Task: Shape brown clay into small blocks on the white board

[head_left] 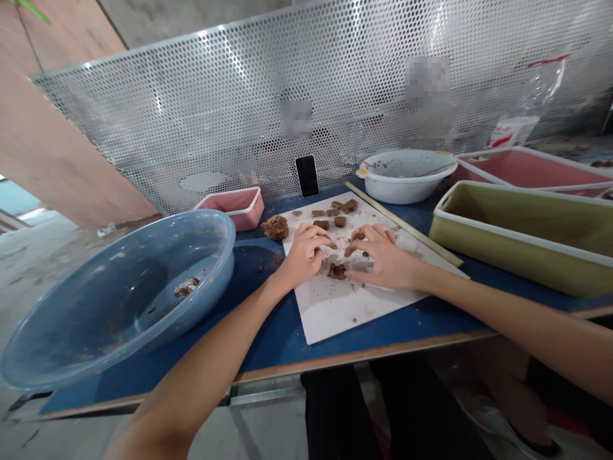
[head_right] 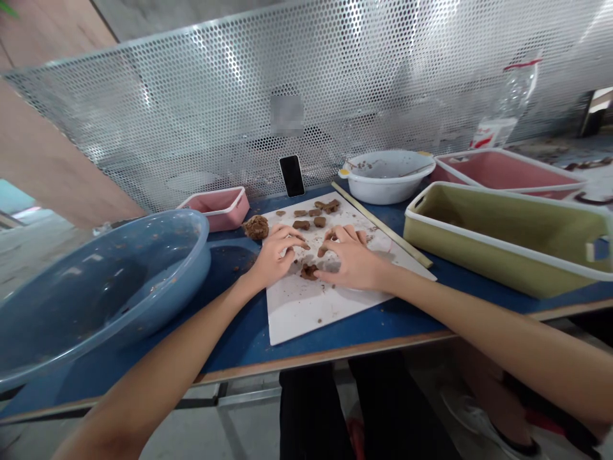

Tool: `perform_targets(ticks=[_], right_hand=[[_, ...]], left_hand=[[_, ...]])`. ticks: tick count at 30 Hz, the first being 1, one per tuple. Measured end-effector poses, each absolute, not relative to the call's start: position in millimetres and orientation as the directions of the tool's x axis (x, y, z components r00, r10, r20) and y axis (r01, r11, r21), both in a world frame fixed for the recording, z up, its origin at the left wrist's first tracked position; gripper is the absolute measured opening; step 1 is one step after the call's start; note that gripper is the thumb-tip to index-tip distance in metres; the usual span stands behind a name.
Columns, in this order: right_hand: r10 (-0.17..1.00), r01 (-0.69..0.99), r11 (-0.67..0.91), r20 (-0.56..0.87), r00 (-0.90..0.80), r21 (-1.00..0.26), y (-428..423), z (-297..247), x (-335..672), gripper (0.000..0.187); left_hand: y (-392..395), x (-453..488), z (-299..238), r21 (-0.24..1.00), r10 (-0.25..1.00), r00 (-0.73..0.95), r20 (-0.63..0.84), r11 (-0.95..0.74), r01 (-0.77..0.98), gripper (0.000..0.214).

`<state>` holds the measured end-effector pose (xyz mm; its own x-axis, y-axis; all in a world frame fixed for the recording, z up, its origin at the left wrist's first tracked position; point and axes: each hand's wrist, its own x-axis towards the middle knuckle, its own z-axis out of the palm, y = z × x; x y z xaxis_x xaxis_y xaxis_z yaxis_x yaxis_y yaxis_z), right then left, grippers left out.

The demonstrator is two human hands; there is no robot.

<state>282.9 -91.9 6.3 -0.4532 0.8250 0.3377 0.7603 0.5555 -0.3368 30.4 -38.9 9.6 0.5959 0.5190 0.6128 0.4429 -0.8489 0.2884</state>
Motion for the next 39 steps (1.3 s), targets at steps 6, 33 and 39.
perform_targets(ticks=[6,33,39], right_hand=[[0.879,0.838,0.467,0.252,-0.405,-0.283,-104.8,5.7,260.7,0.048],[0.863,0.867,0.479,0.257,-0.436,-0.139,-104.3,10.6,238.2,0.034],[0.852,0.863,0.493,0.266,-0.451,-0.114,-108.0,9.4,238.4,0.034]], left_hand=[[-34.4,27.0,8.3,0.302,0.537,0.546,0.644,-0.833,0.463,0.042],[-31.6,24.6,8.7,0.327,0.565,0.534,0.629,-0.815,0.478,0.044],[-31.0,25.1,7.7,0.318,0.557,0.539,0.632,-0.821,0.475,0.044]])
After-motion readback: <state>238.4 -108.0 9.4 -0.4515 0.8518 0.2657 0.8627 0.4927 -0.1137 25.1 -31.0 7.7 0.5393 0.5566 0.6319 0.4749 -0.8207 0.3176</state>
